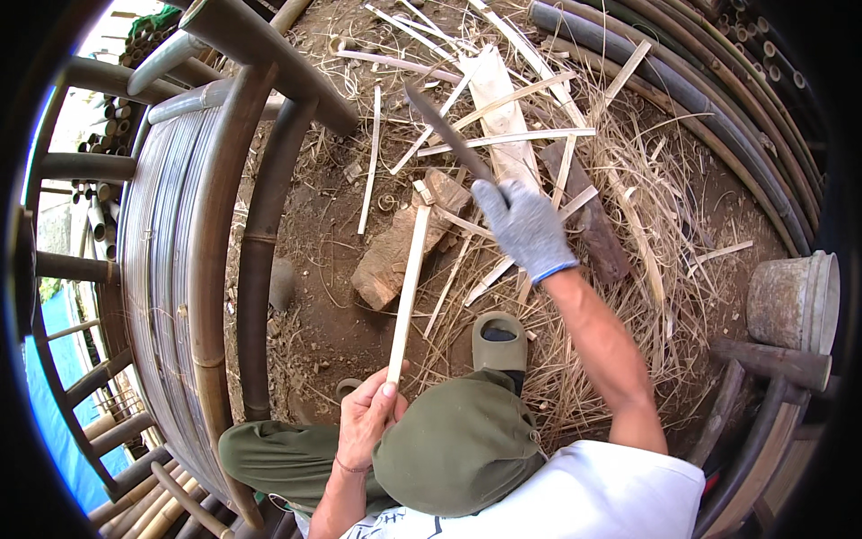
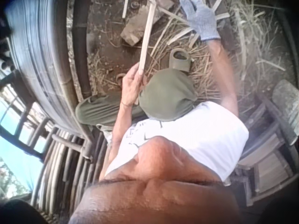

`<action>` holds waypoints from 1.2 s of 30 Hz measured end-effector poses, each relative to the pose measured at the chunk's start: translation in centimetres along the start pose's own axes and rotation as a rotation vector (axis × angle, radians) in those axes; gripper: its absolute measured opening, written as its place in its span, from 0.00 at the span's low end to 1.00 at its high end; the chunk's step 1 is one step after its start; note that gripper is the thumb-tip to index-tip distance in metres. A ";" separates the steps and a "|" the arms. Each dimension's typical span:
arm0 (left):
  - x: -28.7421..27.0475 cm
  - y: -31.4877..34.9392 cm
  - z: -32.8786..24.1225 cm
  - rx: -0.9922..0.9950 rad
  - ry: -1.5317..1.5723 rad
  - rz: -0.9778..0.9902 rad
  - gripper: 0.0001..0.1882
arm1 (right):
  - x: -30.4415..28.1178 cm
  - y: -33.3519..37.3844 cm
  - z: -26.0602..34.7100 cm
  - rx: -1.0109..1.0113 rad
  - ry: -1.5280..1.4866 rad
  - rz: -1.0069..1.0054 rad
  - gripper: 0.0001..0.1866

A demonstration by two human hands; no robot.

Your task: The person shaves thin strips of bamboo using a knife, then uses a strip to lash parts of a bamboo chair frame together.

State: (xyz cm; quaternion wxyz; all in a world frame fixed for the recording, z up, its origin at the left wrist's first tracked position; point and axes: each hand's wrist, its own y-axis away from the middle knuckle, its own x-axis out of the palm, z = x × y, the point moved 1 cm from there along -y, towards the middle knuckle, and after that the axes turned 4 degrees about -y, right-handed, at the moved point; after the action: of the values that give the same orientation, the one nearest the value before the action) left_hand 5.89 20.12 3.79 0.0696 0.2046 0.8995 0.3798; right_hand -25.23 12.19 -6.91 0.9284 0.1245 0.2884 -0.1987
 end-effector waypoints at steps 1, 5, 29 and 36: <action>-0.2 -0.2 -0.1 -0.017 -0.028 -0.031 0.21 | -0.4 0.3 -0.1 -0.087 0.043 0.003 0.34; -1.1 -3.1 -1.1 0.070 0.015 -0.085 0.18 | 0.8 5.1 4.6 -0.409 0.109 0.190 0.29; -0.9 -3.4 -0.5 0.285 -0.507 -0.341 0.15 | 3.9 7.2 3.7 -0.564 0.247 0.182 0.33; -2.3 0.2 2.4 0.002 -0.153 -0.198 0.18 | -0.8 -0.3 -2.4 0.125 -0.069 -0.095 0.35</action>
State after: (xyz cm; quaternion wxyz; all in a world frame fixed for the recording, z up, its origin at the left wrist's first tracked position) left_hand 8.74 20.88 2.15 0.1750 0.1434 0.9076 0.3536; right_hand -27.13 12.97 -8.44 0.9178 0.1613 0.2488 -0.2641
